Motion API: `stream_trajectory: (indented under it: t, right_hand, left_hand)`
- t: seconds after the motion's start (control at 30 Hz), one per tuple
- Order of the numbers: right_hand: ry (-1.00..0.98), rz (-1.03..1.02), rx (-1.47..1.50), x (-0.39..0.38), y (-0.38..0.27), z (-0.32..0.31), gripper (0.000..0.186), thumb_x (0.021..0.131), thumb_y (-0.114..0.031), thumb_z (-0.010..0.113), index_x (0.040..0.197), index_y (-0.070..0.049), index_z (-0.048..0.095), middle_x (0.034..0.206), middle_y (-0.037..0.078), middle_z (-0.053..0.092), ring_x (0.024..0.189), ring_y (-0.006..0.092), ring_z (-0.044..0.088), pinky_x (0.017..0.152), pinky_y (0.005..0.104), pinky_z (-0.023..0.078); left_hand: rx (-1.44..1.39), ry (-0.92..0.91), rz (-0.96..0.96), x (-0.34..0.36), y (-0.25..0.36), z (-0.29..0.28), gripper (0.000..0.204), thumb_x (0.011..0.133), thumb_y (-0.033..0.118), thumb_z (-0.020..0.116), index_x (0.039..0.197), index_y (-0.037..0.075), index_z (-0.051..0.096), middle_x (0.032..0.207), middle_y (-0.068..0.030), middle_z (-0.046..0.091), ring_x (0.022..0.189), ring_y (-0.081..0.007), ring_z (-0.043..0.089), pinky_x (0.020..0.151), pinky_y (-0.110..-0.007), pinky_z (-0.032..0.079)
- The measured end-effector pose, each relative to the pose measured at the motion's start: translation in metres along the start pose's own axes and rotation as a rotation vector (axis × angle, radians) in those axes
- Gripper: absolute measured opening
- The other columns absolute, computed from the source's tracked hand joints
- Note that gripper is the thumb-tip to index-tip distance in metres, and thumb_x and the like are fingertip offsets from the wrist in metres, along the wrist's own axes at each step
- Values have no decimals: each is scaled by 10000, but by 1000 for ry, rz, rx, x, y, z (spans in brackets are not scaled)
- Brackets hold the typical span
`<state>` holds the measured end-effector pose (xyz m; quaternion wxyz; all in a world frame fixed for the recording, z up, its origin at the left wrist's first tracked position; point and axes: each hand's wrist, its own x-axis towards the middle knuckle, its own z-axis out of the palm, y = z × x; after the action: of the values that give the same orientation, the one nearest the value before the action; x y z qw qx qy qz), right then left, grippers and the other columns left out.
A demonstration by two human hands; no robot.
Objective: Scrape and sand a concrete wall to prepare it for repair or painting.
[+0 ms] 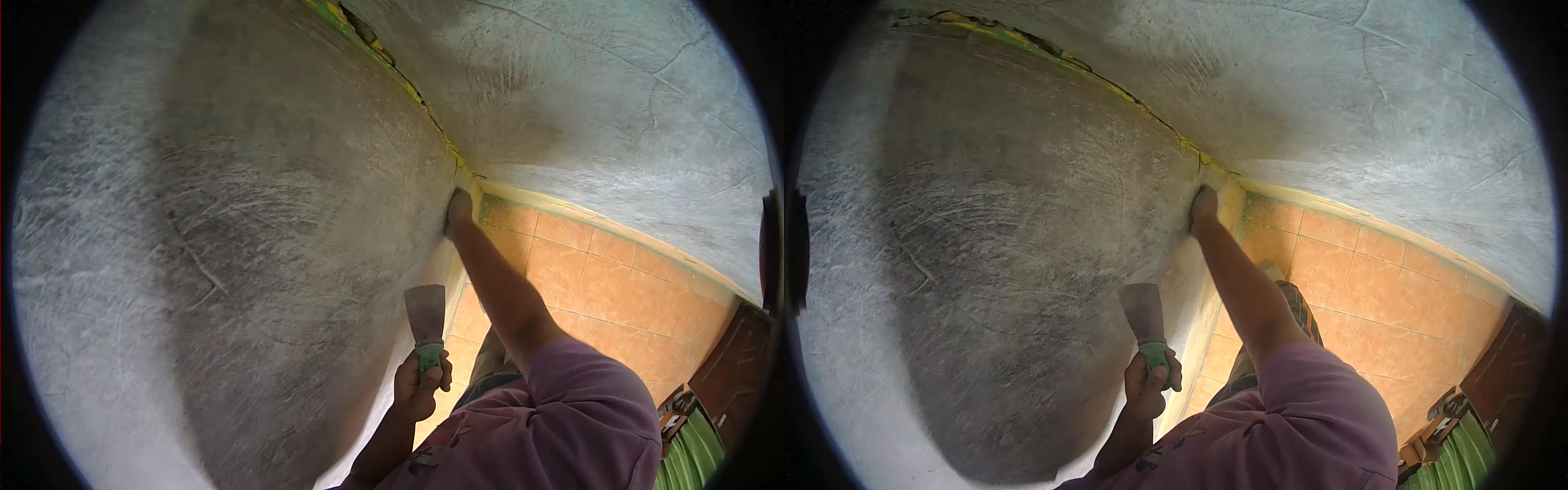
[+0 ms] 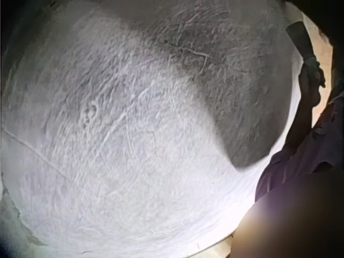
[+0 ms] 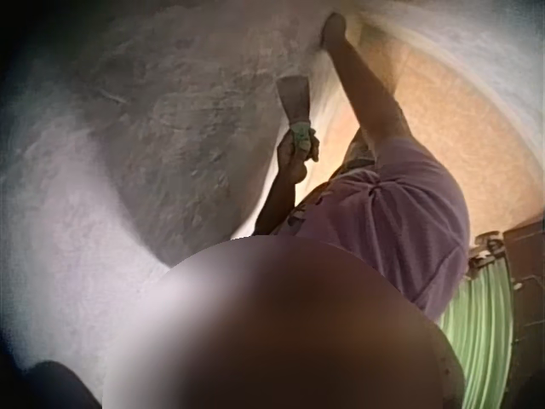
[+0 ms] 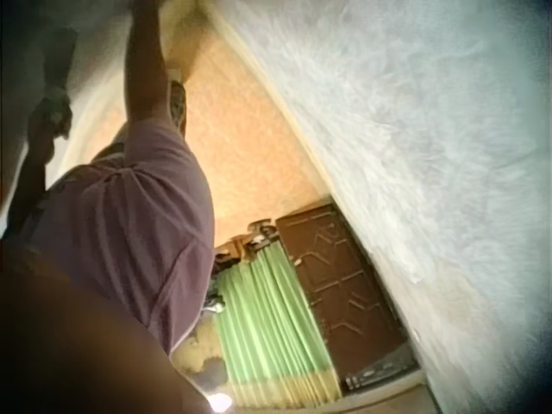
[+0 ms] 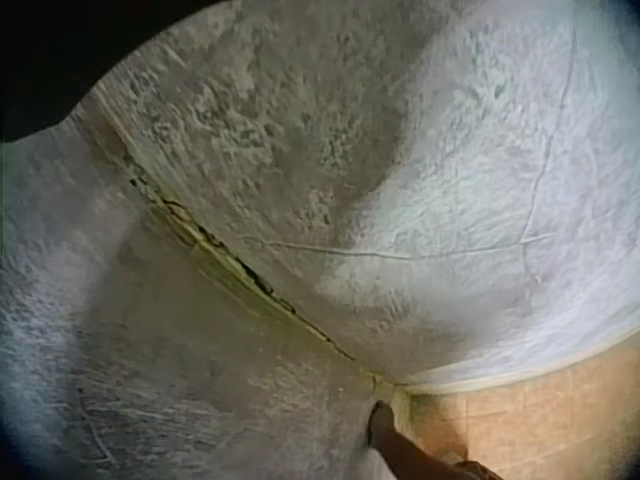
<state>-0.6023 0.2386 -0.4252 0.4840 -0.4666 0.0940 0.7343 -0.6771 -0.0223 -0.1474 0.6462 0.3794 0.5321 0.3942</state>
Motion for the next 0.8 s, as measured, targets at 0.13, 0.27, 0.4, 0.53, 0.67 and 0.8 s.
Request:
stream_trajectory:
  t: [0.13, 0.27, 0.4, 0.53, 0.67, 0.8]
  right_hand:
    - [22, 43, 40, 5, 40, -13, 472, 980, -353, 347, 1263, -29, 541, 1229, 131, 560, 1108, 204, 506, 1029, 322, 332]
    - [-60, -129, 18, 18, 37, -19, 538, 975, -386, 352, 1347, -22, 490, 1312, 142, 518, 1189, 235, 470, 1058, 374, 315]
    - [-4, 62, 14, 27, -20, -5, 586, 947, -423, 361, 1346, -10, 475, 1289, 140, 526, 1147, 259, 489, 993, 398, 379]
    - [-58, 46, -109, -63, 9, 27, 569, 945, -419, 358, 1318, -10, 488, 1198, 99, 577, 1076, 264, 512, 934, 403, 410]
    - [3, 38, -77, 14, -28, -23, 527, 947, -386, 339, 1276, -16, 521, 1115, 94, 590, 993, 217, 531, 852, 369, 436]
    - [-10, 112, -43, -13, -27, 10, 516, 956, -361, 321, 1258, -3, 538, 1144, 151, 568, 1042, 230, 520, 890, 374, 434]
  left_hand:
    - [-76, 37, 5, 3, -10, 1, 361, 992, 274, 545, 1182, -31, 507, 832, -79, 599, 648, -110, 536, 600, -260, 449]
    - [-69, -27, -48, 7, -14, 4, 330, 991, 238, 543, 1180, -31, 508, 828, -72, 595, 648, -109, 538, 597, -257, 456]
    - [51, -52, -20, 11, -17, -2, 308, 992, 195, 519, 1193, -38, 504, 812, -72, 604, 643, -105, 544, 609, -254, 465]
    - [28, 68, -51, 4, -25, -12, 308, 991, 190, 517, 1198, -39, 503, 818, -72, 607, 644, -103, 542, 608, -252, 464]
    - [65, -80, -93, 18, -24, 14, 325, 993, 213, 518, 1209, -29, 501, 830, -64, 610, 657, -103, 552, 621, -253, 473]
    - [137, -58, -109, 23, -23, 11, 343, 998, 240, 516, 1224, -18, 494, 842, -59, 610, 672, -106, 560, 634, -255, 480]
